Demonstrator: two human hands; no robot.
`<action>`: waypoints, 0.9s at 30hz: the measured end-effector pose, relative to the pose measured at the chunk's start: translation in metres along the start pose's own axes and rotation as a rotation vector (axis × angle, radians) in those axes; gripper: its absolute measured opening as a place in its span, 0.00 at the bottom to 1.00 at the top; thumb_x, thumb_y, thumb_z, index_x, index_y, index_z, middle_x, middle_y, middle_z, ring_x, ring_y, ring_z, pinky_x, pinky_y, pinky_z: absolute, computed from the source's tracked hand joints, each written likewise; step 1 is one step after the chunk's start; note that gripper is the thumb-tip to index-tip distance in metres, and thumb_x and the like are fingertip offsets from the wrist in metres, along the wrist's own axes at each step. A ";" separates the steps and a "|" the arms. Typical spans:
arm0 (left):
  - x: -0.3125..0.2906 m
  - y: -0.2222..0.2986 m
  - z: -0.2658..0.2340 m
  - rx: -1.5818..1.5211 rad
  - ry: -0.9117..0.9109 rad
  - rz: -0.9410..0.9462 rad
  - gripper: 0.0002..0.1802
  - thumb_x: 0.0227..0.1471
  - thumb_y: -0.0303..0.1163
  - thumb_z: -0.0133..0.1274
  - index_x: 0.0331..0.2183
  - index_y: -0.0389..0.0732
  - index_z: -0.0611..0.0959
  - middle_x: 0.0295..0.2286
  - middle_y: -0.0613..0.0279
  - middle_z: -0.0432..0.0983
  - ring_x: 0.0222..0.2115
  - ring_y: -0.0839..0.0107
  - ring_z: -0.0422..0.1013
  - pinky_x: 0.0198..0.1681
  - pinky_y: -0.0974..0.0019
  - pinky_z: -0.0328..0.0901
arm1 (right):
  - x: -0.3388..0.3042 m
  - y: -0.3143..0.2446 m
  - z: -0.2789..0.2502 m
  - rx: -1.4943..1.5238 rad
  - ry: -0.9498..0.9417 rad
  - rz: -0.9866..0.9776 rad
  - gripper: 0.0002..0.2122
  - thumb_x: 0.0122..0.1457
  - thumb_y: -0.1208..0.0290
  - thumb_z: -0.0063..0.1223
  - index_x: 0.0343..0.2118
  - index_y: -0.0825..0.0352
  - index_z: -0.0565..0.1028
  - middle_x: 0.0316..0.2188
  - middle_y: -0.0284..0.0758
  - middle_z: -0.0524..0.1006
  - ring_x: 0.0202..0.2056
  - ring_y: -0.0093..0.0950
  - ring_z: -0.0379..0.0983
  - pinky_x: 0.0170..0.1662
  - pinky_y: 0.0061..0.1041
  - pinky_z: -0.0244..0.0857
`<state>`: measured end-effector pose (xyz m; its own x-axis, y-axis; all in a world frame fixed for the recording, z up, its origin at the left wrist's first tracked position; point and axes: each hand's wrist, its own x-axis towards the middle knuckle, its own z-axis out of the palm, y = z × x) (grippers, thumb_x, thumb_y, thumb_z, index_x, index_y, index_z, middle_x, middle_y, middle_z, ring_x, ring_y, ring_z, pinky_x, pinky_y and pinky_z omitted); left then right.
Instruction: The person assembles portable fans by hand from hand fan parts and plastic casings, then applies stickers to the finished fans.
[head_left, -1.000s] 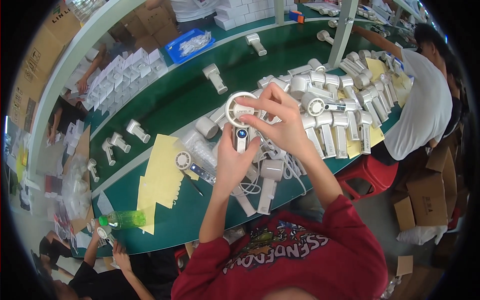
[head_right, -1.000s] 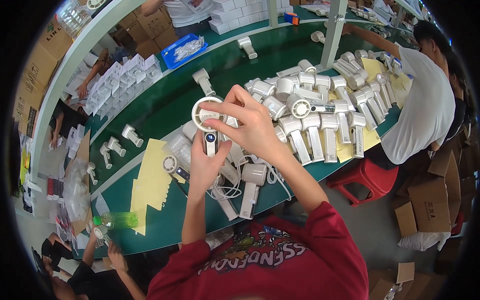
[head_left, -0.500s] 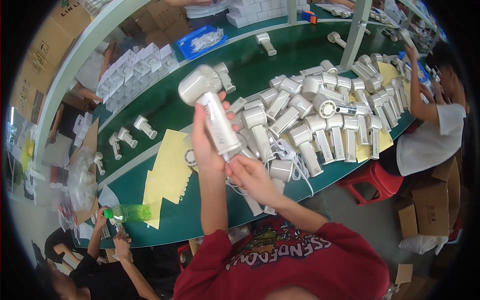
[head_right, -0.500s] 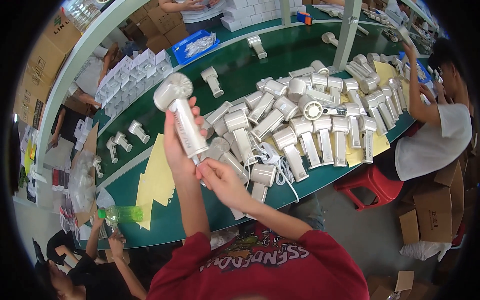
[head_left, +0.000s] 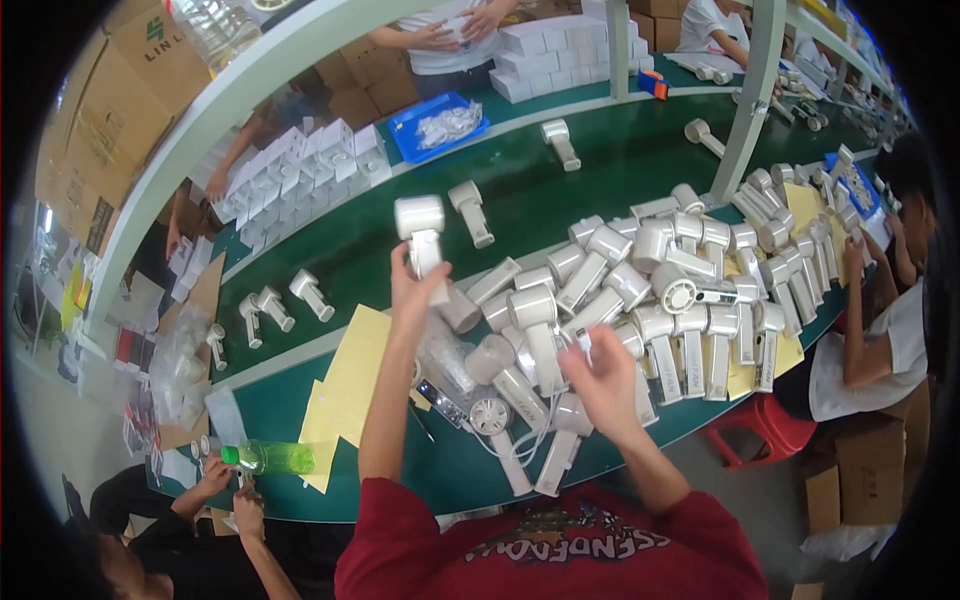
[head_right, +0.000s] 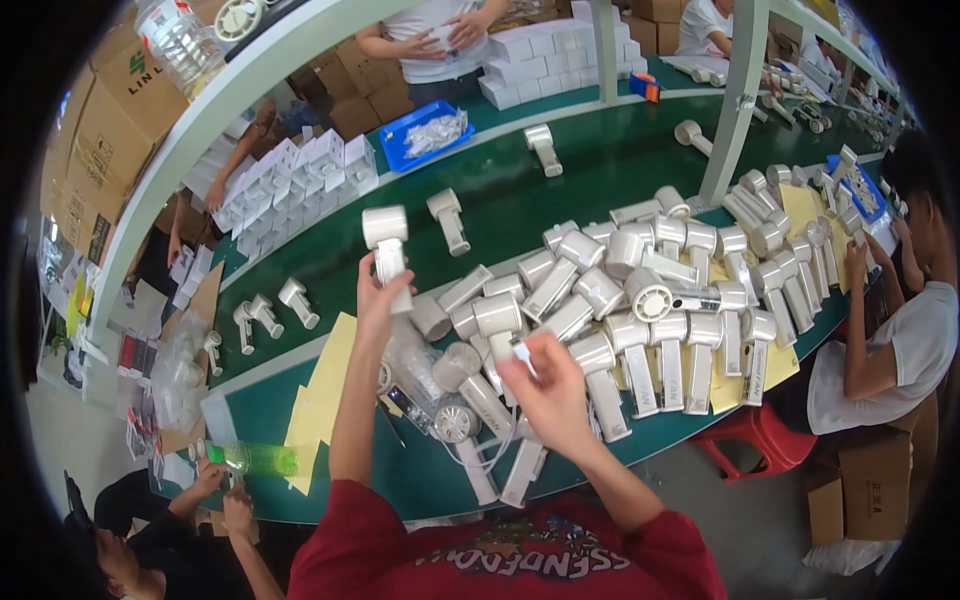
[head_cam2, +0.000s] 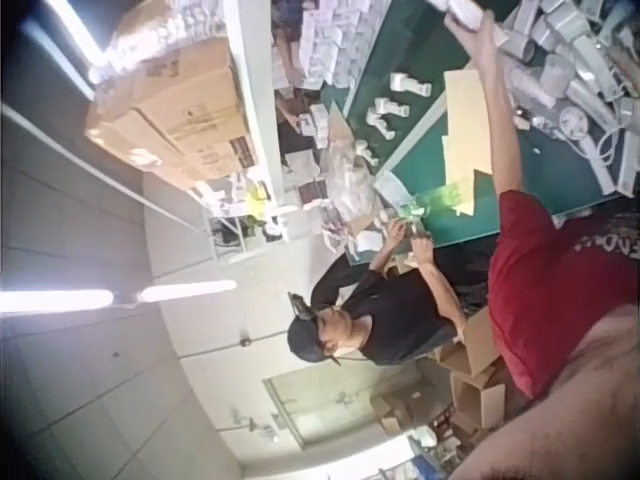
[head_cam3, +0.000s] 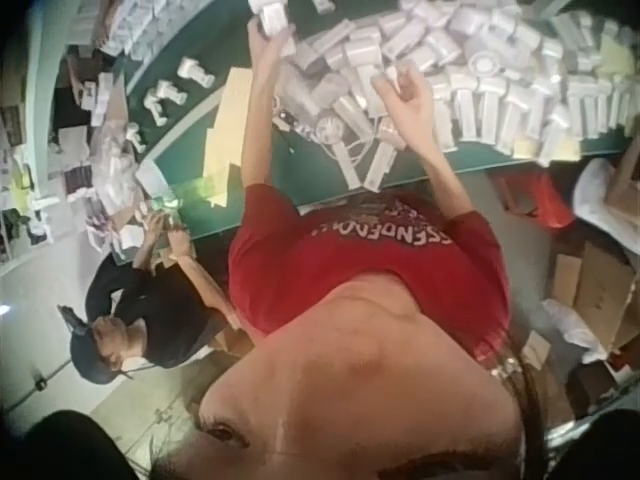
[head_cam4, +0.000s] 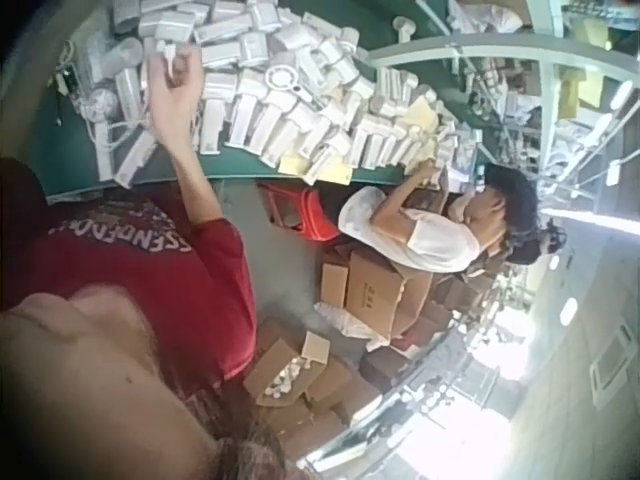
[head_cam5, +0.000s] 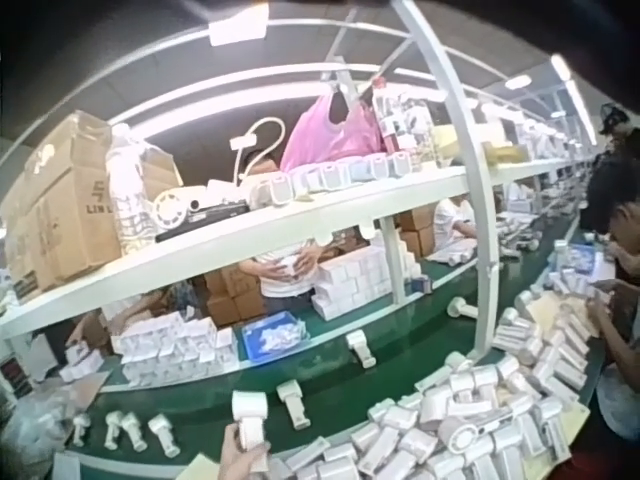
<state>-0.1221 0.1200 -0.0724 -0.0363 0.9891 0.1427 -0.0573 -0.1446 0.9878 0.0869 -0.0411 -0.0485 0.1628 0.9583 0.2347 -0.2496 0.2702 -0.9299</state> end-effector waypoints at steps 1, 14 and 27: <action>-0.021 0.009 0.011 0.038 -0.035 0.081 0.31 0.38 0.22 0.54 0.45 0.38 0.60 0.32 0.59 0.69 0.25 0.74 0.68 0.27 0.72 0.65 | 0.014 -0.001 0.010 -0.057 0.031 -0.071 0.02 0.53 0.79 0.46 0.30 0.67 0.67 0.19 0.23 0.67 0.20 0.09 0.59 0.22 0.09 0.51; -0.121 0.053 0.074 0.164 0.052 0.452 0.34 0.41 0.17 0.49 0.49 0.36 0.52 0.46 0.54 0.55 0.45 0.67 0.59 0.45 0.70 0.57 | 0.035 0.011 0.054 0.053 0.054 -0.174 0.10 0.40 0.85 0.47 0.29 0.73 0.70 0.23 0.34 0.68 0.15 0.14 0.60 0.16 0.14 0.53; -0.128 0.074 0.042 -0.372 -0.213 0.032 0.26 0.37 0.19 0.51 0.43 0.34 0.64 0.33 0.58 0.67 0.27 0.75 0.65 0.28 0.73 0.64 | -0.037 -0.047 0.034 -0.115 -0.396 -0.459 0.06 0.41 0.79 0.58 0.26 0.68 0.75 0.21 0.33 0.72 0.17 0.16 0.60 0.16 0.13 0.48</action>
<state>-0.0793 -0.0162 -0.0151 0.1608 0.9620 0.2206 -0.4164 -0.1365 0.8989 0.0598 -0.0861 -0.0033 -0.1432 0.7141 0.6852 -0.1301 0.6727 -0.7283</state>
